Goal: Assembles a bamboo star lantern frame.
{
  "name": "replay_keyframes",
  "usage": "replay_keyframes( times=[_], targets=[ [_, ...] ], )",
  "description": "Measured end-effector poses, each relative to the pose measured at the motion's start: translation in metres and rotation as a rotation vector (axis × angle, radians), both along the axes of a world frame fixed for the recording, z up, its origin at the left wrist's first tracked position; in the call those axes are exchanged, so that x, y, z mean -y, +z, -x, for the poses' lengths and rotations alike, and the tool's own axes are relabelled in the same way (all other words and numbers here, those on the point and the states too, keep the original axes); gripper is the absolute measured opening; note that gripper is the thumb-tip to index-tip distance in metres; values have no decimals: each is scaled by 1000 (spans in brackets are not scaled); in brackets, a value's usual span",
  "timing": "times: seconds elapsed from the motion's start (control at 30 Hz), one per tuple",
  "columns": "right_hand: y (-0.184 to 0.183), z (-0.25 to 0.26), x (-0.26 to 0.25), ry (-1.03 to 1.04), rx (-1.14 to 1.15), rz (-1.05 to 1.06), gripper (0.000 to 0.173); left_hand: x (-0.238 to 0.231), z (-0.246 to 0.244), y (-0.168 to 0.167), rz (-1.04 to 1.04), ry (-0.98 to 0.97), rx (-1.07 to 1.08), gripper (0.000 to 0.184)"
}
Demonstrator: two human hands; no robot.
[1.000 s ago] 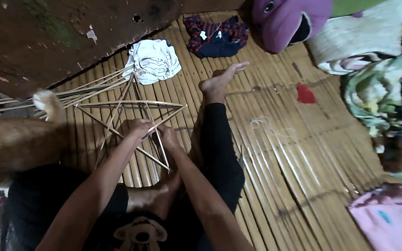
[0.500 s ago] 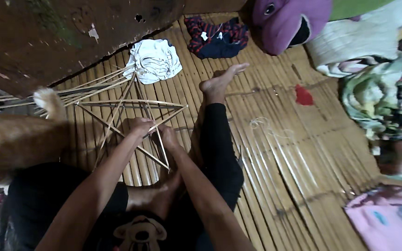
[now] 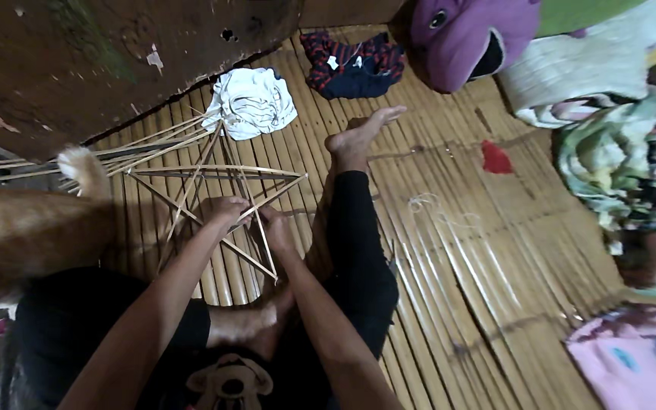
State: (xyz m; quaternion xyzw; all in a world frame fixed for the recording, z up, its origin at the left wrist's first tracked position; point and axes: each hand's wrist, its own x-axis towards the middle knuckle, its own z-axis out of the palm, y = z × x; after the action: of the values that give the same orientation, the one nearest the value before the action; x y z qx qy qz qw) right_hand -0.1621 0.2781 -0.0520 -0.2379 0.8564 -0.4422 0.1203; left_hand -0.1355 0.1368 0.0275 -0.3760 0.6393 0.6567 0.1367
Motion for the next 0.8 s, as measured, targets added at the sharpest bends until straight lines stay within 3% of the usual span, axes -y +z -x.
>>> replay_keyframes(
  times=[0.3,0.5,0.8],
  targets=[
    [-1,10,6,56,29,-56,18,-1,-4,1,134,-113,6,26],
    [6,5,4,121,-110,-118,17,2,-3,-16,267,-227,57,30],
    [3,8,8,148,-191,-187,19,2,1,0,342,-331,186,33]
  ],
)
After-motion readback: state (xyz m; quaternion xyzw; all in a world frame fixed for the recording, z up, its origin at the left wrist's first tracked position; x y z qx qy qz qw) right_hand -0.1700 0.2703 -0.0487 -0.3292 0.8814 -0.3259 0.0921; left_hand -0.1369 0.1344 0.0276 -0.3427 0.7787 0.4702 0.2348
